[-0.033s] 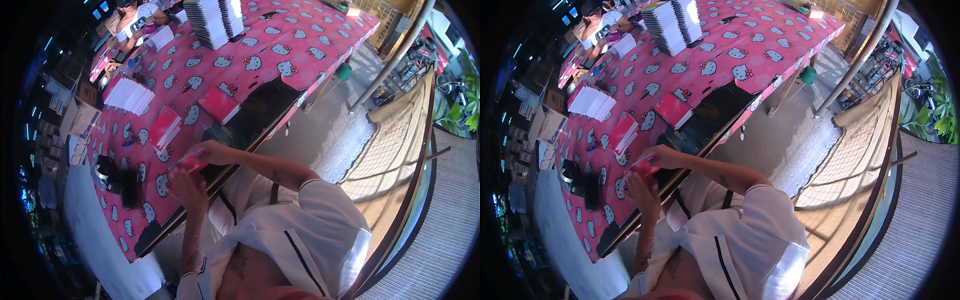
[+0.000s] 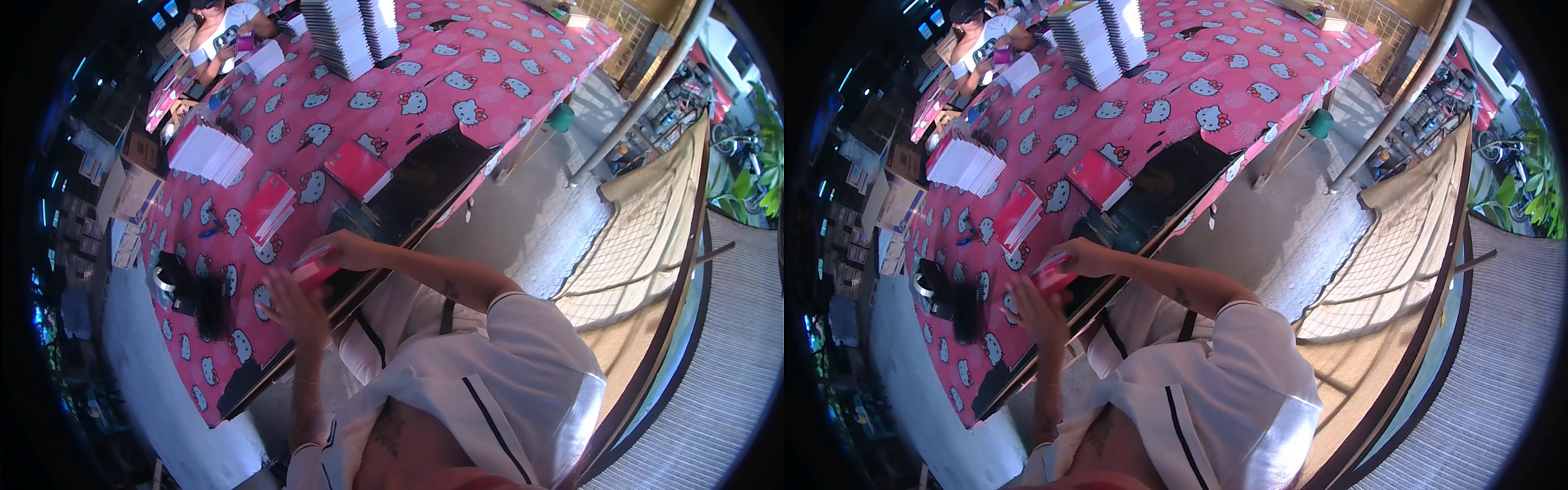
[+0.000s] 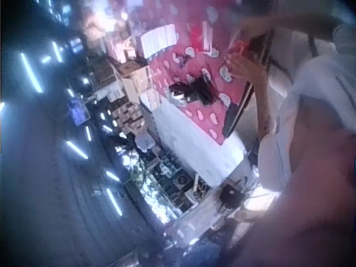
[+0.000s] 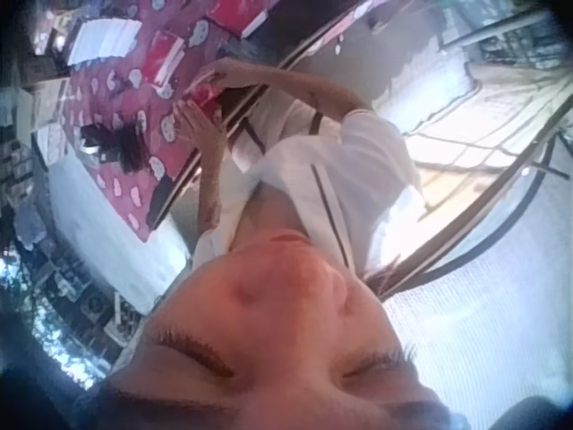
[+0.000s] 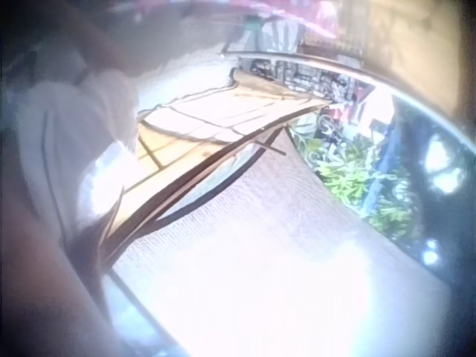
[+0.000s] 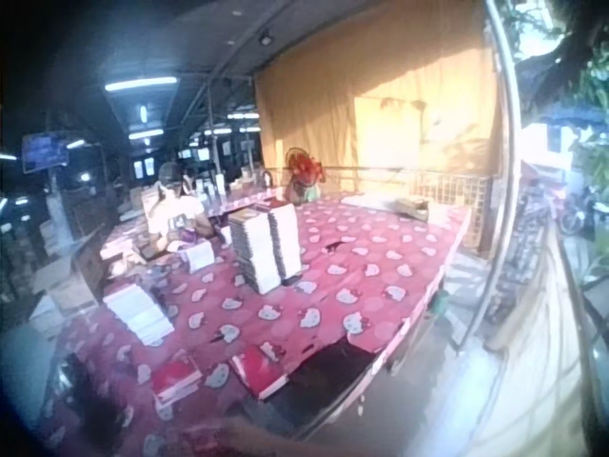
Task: The person places small notebooks into a binder machine one at a time and then stacks them on a table.
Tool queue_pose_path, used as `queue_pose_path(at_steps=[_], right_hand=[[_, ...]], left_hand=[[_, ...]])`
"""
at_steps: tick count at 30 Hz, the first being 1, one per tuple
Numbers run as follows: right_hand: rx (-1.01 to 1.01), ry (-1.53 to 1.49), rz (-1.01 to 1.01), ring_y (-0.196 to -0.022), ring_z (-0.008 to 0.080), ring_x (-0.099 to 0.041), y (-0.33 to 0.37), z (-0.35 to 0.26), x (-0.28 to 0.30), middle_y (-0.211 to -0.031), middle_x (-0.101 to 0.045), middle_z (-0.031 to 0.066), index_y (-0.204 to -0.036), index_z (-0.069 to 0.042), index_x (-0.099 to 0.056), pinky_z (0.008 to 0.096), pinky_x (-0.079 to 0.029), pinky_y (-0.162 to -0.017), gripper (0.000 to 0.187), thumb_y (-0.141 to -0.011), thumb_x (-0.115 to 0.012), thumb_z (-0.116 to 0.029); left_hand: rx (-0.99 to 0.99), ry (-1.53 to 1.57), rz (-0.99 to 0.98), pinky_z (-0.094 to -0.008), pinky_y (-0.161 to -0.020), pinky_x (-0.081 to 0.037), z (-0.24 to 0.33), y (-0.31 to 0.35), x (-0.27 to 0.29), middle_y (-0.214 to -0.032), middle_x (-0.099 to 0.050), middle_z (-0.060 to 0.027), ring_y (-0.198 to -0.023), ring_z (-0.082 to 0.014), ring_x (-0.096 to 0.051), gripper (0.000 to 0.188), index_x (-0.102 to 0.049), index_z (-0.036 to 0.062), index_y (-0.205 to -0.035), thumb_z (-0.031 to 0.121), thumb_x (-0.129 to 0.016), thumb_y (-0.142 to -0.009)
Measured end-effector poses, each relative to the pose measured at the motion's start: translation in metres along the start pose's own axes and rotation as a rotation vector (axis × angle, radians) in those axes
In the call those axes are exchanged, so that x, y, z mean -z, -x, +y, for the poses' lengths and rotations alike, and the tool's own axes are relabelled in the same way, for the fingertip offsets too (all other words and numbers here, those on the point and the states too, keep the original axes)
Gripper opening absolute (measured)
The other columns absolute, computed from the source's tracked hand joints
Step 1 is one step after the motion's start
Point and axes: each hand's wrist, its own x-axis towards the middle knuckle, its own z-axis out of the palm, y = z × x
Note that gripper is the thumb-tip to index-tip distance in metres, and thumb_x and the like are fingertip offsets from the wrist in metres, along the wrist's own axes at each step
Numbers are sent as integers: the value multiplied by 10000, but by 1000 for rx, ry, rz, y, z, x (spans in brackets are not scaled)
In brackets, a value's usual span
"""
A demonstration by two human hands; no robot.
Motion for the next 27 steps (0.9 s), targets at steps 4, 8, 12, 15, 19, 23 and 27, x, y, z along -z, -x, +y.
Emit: queue_pose_path(at_steps=[4,8,12,15,19,23,27], right_hand=[[23,-14,-24,-932,231,-671,-7,12,-8,-1063,-695,168,-1236,-54,-641,346,-514,-836,371,-866,-662,-35],[-38,-51,-71,-944,168,-648,-4,16,-8,-1056,-697,154,-1239,-52,-643,319,-510,-846,366,-875,-671,-36],[-107,-100,-91,-979,138,-624,-3,14,-7,-1086,-699,128,-1245,-34,-636,315,-500,-891,346,-900,-659,-40],[-190,-63,-108,-1015,143,-625,-3,5,-4,-1117,-701,136,-1249,-30,-636,320,-485,-930,341,-909,-653,-44],[-211,-9,-94,-1040,142,-623,-4,-3,-5,-1152,-696,148,-1259,-31,-633,317,-480,-939,348,-913,-650,-49],[-198,22,-121,-1024,144,-629,-9,-4,-9,-1147,-701,146,-1275,-32,-628,313,-484,-929,360,-916,-641,-43],[-172,39,-167,-957,137,-633,-11,-2,-11,-1100,-718,144,-1284,-37,-627,312,-498,-896,370,-914,-643,-44]], left_hand=[[-86,294,-235,-581,-1180,-105,-39,-46,19,-1092,-687,-75,-1080,-242,-635,250,-640,90,-1129,263,-608,-951],[-106,410,-142,-575,-1172,-168,-47,-40,18,-922,-706,-59,-888,-239,-690,144,-669,112,-984,188,-709,-869],[-139,477,-103,-585,-1165,-177,-49,-50,18,-876,-708,-48,-864,-242,-697,140,-675,109,-940,194,-730,-843],[-176,400,-136,-619,-1150,-171,-53,-50,16,-1021,-698,-84,-1058,-259,-655,268,-658,95,-1065,259,-710,-859],[1,-44,-179,-661,-1124,-165,-11,-26,16,-1409,-514,-194,-1393,-338,-414,635,-501,29,-1373,451,-604,-911],[2,91,-231,-688,-1109,-144,5,25,-4,-1556,-301,-239,-1465,-399,-253,844,-327,-24,-1490,570,-511,-918],[50,13,-259,-715,-1098,-122,-12,-12,10,-1552,-293,-265,-1461,-432,-243,849,-328,-26,-1487,582,-500,-920]])
